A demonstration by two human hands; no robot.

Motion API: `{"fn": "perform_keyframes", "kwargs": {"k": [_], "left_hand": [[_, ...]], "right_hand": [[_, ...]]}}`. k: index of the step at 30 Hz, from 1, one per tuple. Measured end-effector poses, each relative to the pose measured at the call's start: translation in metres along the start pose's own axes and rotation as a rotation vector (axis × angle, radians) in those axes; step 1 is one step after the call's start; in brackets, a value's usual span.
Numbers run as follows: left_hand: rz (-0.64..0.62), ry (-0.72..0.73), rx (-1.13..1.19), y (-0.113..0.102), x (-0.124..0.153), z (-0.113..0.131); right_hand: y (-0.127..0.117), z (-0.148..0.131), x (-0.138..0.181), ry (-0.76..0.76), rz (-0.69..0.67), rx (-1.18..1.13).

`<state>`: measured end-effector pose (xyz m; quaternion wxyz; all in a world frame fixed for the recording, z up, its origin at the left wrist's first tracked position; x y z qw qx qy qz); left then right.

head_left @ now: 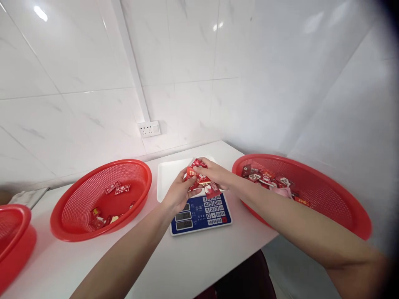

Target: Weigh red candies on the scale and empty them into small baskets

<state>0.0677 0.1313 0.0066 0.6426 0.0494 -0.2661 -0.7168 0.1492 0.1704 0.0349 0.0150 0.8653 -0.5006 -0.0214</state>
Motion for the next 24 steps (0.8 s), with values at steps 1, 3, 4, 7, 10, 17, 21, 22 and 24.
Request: {"fn": "perform_keyframes", "kwargs": {"k": [1, 3, 4, 7, 10, 17, 21, 22, 24], "left_hand": [[0.016, -0.006, 0.004, -0.006, 0.0, 0.001], [0.045, -0.015, 0.016, -0.015, -0.001, 0.002], [0.059, -0.016, 0.023, -0.019, -0.001, 0.002], [0.108, 0.002, 0.045, -0.03, -0.002, 0.004], [0.162, 0.029, 0.05, -0.04, -0.002, 0.005], [0.259, 0.023, 0.047, -0.061, -0.002, 0.006], [0.319, 0.019, 0.081, -0.078, 0.001, 0.011], [0.326, 0.021, 0.093, -0.082, 0.004, 0.012], [0.331, 0.028, 0.116, -0.086, 0.013, 0.014]], "right_hand": [[0.003, 0.003, -0.004, 0.005, -0.002, 0.009], [0.011, 0.004, -0.012, -0.026, -0.029, 0.05], [0.015, 0.003, -0.015, -0.054, -0.049, 0.075], [0.023, 0.003, -0.023, -0.111, -0.094, 0.129], [0.027, 0.009, -0.026, -0.049, -0.138, 0.183], [0.024, 0.019, -0.026, 0.097, -0.132, 0.201], [0.013, 0.024, -0.034, 0.137, -0.063, 0.132], [0.01, 0.026, -0.038, 0.14, -0.063, 0.125], [0.006, 0.029, -0.045, 0.145, -0.085, 0.139]]}}
Point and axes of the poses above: each hand's wrist, its own x-axis away from the middle knuckle, its own y-axis out of the palm, z = x × y, the point moved 9 cm from there along -x, towards the middle knuckle, and after that the axes turned 8 degrees about -y, right-handed, at the moved point
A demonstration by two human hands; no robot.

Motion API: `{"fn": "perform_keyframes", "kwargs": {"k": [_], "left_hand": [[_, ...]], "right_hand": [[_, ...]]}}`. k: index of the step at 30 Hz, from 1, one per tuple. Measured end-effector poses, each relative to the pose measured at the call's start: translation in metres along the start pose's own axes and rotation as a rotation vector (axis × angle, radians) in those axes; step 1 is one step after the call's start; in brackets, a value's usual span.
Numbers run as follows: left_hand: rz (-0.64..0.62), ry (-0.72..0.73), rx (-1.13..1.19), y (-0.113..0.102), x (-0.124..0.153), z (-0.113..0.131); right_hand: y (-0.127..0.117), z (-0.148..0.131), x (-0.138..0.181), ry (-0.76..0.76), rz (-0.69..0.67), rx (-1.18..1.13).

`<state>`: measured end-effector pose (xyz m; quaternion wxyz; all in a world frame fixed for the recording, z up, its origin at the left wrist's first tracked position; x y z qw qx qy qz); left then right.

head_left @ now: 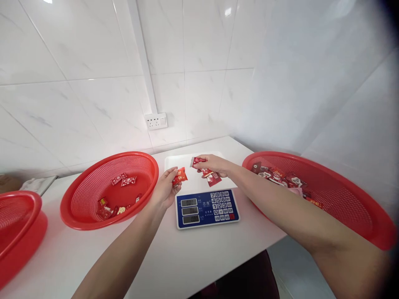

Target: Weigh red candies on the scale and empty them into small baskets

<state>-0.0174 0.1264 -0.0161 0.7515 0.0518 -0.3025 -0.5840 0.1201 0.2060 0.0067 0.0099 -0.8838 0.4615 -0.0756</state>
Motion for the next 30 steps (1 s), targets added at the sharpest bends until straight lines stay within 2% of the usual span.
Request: {"fn": "perform_keyframes", "kwargs": {"k": [5, 8, 11, 14, 18, 22, 27, 30], "left_hand": [[0.001, -0.003, 0.052, -0.019, 0.035, -0.001], [0.018, -0.02, 0.08, -0.036, 0.059, -0.008], [0.061, -0.08, 0.113, -0.059, 0.079, -0.021], [0.113, -0.144, 0.155, -0.082, 0.096, -0.039], [0.092, -0.233, 0.161, -0.097, 0.113, -0.067], [-0.039, -0.367, 0.095, -0.088, 0.128, -0.096], [-0.308, -0.463, -0.016, -0.054, 0.147, -0.12], [-0.391, -0.47, -0.027, -0.043, 0.151, -0.127]], "right_hand": [[-0.014, 0.01, -0.011, 0.08, 0.021, 0.124], [-0.02, 0.001, -0.01, 0.048, 0.055, 0.207], [-0.037, -0.015, -0.004, -0.021, 0.203, 0.263], [-0.059, -0.021, 0.009, -0.034, 0.393, 0.201], [-0.075, -0.017, 0.03, -0.014, 0.511, 0.08], [-0.081, -0.003, 0.044, 0.066, 0.522, 0.141], [-0.063, 0.015, 0.034, 0.153, 0.355, 0.324], [-0.046, 0.013, 0.022, 0.151, 0.259, 0.455]]}}
Point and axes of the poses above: each hand's wrist, its own x-axis away from the middle knuckle, its own y-axis out of the palm, z = x × y, the point moved 9 cm from there along -x, towards the middle knuckle, and after that the axes turned 8 degrees about -y, right-handed, at the moved point
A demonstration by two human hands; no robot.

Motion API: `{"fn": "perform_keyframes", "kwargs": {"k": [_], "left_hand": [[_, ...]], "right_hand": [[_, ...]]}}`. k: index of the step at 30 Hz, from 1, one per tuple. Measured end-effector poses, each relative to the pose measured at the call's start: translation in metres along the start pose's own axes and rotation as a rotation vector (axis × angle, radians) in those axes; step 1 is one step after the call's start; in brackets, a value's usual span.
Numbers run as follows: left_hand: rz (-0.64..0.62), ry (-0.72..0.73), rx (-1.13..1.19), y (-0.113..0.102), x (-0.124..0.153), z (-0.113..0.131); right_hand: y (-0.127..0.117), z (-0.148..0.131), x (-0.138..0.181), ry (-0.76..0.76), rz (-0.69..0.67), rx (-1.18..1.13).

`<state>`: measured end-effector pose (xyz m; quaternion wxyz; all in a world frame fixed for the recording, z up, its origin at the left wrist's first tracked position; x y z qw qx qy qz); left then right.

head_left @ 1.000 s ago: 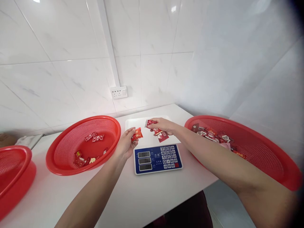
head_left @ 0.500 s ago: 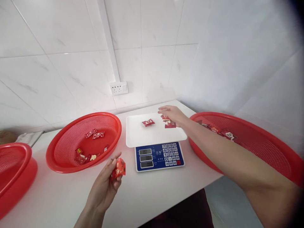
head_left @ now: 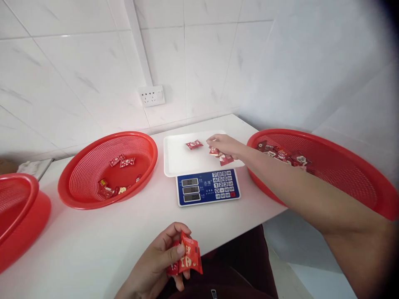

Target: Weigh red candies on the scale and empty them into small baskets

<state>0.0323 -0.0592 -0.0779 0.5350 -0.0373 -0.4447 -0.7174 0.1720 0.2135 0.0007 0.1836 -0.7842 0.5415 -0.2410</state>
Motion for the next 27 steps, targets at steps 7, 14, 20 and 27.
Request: {"fn": "perform_keyframes", "kwargs": {"k": [7, 14, 20, 27], "left_hand": [[0.025, 0.042, -0.016, -0.004, 0.004, 0.003], [0.019, 0.045, -0.012, -0.003, 0.0, 0.003], [-0.009, 0.033, -0.046, 0.011, -0.005, 0.004], [0.095, 0.051, -0.126, 0.009, 0.007, 0.011]], "right_hand": [[-0.013, -0.017, -0.015, -0.136, 0.11, 0.155], [-0.031, 0.016, -0.021, -0.031, 0.228, -0.263], [-0.019, 0.004, -0.027, -0.159, 0.181, -0.13], [-0.009, -0.029, 0.035, -0.461, 0.061, 0.049]]}}
Point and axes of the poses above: each hand's wrist, its own x-axis away from the middle knuckle, its own y-axis out of the palm, z = x × y, the point moved 9 cm from there along -x, towards the middle knuckle, and after that the axes turned 8 degrees about -y, right-handed, at the moved point
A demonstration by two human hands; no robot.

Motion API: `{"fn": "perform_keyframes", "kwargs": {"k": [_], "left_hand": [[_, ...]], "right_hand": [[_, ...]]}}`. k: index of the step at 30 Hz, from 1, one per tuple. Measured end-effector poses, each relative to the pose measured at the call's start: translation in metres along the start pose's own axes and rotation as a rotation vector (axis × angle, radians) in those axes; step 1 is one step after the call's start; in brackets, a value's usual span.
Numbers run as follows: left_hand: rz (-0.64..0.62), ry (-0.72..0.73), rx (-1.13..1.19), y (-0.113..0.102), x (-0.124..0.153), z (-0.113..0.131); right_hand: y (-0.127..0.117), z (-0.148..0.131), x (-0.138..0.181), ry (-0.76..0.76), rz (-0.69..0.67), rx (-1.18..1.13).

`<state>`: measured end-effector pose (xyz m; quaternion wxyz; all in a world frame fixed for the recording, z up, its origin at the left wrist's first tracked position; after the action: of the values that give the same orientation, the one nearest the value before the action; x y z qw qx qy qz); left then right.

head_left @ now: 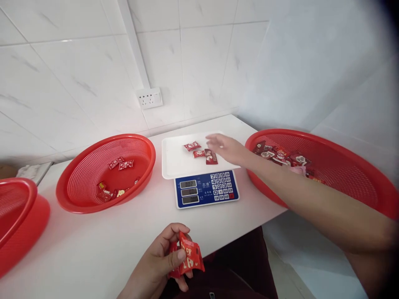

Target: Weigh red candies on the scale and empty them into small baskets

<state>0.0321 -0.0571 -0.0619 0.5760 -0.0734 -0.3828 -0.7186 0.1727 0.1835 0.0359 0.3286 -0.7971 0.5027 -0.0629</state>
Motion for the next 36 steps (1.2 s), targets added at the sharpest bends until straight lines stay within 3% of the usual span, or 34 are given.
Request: {"fn": "perform_keyframes", "kwargs": {"k": [4, 7, 13, 19, 22, 27, 30, 33, 34, 36], "left_hand": [[0.049, 0.063, -0.105, 0.004, -0.003, 0.009], [0.09, 0.145, -0.205, 0.011, -0.01, 0.019], [0.041, 0.147, -0.202, 0.033, -0.019, 0.024], [0.071, 0.149, -0.186, 0.03, -0.02, 0.024], [0.119, 0.203, -0.181, 0.023, -0.019, 0.028], [0.182, 0.235, -0.155, 0.015, -0.016, 0.032], [0.17, 0.23, -0.185, 0.015, -0.016, 0.032], [0.212, 0.276, -0.176, 0.01, -0.014, 0.04], [0.229, 0.293, -0.174, 0.009, -0.013, 0.043], [0.249, 0.321, -0.19, 0.009, -0.011, 0.049]], "right_hand": [[0.061, -0.04, 0.079, 0.047, -0.53, -0.29], [0.086, -0.062, 0.126, 0.048, -0.702, -0.313], [0.083, -0.067, 0.133, -0.042, -0.528, -0.219], [0.068, -0.071, 0.125, -0.16, -0.451, -0.123], [0.052, -0.056, 0.102, -0.113, -0.346, -0.111], [0.02, -0.004, 0.037, -0.01, -0.079, 0.034], [0.019, 0.014, 0.012, -0.008, -0.054, 0.099], [0.021, 0.0, 0.011, -0.124, -0.033, 0.169], [0.027, -0.006, 0.018, -0.123, -0.08, 0.127], [0.053, -0.017, 0.04, -0.058, -0.305, -0.066]]}}
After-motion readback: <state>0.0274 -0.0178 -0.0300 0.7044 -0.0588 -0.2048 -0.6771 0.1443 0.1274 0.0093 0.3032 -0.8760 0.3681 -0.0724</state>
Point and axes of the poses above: each hand's wrist, its own x-axis away from the middle knuckle, its own y-axis out of the palm, z = x × y, the point moved 9 cm from there along -x, towards the middle knuckle, and after that the axes turned 8 degrees about -y, right-handed, at the moved point
